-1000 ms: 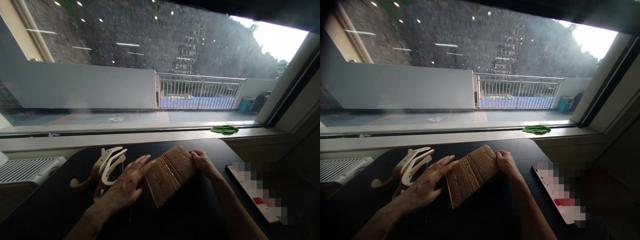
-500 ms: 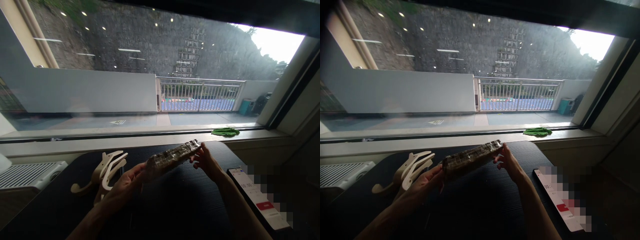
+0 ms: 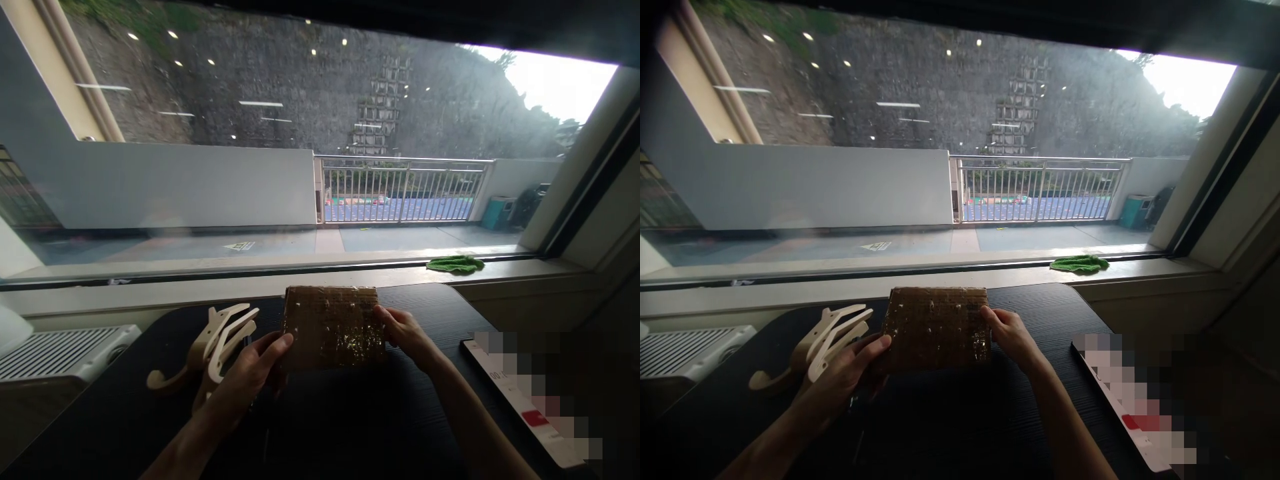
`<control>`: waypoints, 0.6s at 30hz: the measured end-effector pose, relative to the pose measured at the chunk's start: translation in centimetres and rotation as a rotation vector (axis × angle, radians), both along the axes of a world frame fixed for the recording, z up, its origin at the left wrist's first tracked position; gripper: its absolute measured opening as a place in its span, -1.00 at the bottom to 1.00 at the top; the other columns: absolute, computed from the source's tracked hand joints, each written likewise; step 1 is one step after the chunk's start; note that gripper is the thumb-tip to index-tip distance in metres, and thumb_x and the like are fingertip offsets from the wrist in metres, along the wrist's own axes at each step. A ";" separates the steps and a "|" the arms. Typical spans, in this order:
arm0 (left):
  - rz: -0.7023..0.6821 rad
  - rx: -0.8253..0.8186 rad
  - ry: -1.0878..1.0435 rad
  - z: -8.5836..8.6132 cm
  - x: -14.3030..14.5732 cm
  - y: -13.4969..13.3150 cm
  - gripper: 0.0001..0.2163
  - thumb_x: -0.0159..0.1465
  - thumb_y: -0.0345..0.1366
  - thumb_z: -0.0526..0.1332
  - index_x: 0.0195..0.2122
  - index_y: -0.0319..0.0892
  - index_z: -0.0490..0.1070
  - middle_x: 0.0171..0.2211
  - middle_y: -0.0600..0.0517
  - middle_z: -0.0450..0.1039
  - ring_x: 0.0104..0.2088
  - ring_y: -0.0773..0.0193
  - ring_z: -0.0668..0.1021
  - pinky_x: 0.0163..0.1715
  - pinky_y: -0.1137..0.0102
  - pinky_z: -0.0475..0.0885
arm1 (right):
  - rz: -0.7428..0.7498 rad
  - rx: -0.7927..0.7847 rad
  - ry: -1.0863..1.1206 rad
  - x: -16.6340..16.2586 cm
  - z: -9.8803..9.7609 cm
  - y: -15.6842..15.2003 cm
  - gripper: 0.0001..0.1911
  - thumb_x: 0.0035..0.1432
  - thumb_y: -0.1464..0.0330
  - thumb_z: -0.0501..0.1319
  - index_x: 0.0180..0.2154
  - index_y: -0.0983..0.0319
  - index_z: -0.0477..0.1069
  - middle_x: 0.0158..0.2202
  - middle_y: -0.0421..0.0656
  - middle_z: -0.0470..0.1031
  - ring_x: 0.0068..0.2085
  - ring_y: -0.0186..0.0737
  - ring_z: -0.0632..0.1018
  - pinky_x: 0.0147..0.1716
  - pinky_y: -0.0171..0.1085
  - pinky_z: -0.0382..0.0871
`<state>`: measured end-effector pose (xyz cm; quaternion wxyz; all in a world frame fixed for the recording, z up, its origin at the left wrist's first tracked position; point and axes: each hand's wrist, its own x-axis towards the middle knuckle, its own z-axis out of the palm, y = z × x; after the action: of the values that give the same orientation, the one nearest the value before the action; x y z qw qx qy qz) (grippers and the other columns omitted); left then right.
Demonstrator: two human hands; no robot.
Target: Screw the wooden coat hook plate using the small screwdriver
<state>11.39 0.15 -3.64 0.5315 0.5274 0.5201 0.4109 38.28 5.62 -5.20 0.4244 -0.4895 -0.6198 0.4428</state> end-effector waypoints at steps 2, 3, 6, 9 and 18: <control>-0.016 0.002 0.013 0.1 0.2 0.0 -0.70 0.11 -0.05 0.07 -0.35 -0.20 0.35 -0.70 0.09 0.34 -0.68 0.34 0.39 -0.69 0.49 0.26 | -0.003 0.007 -0.007 0.0 0.0 0.0 -0.53 0.01 0.01 0.02 -0.46 0.31 0.36 -0.56 -0.21 0.29 -0.53 -0.37 0.31 -0.55 -0.36 0.17; -0.024 -0.006 0.020 0.1 0.3 0.0 -0.69 0.11 -0.05 0.07 -0.34 -0.20 0.35 -0.70 0.08 0.34 -0.68 0.33 0.40 -0.69 0.48 0.26 | -0.015 0.012 -0.001 -0.1 -0.1 0.0 -0.53 0.01 0.01 0.02 -0.41 0.31 0.37 -0.52 -0.19 0.32 -0.49 -0.34 0.33 -0.52 -0.36 0.19; -0.008 -0.057 0.065 -0.3 0.8 0.1 -0.65 0.07 0.00 0.09 -0.32 -0.19 0.39 -0.73 0.06 0.34 -0.70 0.28 0.41 -0.72 0.46 0.25 | -0.037 0.026 0.006 -0.4 -0.6 0.2 -0.51 0.01 0.02 0.03 -0.25 0.30 0.36 -0.40 -0.15 0.39 -0.37 -0.27 0.38 -0.44 -0.34 0.23; 0.073 -0.046 0.136 -0.8 1.2 0.0 -0.64 0.04 0.02 0.11 -0.34 -0.17 0.43 -0.79 0.08 0.28 -0.75 0.30 0.36 -0.76 0.46 0.22 | -0.091 0.065 -0.066 -0.6 -1.1 0.5 -0.50 0.03 0.02 -0.01 -0.25 0.30 0.38 -0.38 -0.13 0.41 -0.33 -0.22 0.39 -0.41 -0.32 0.22; 0.218 0.226 0.469 1.9 -0.9 0.0 -0.64 0.06 -0.03 0.11 -0.22 -0.13 0.40 -0.51 0.08 0.43 -0.62 0.37 0.41 -0.64 0.50 0.30 | -0.144 0.052 -0.320 0.9 -1.9 1.5 -0.43 0.03 -0.03 -0.08 -0.35 0.29 0.44 -0.46 -0.14 0.44 -0.40 -0.21 0.41 -0.49 -0.34 0.17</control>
<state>10.54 0.14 -1.70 0.2872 0.6050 0.6333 0.3878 39.22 7.08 -7.14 0.3632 -0.5858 -0.6541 0.3115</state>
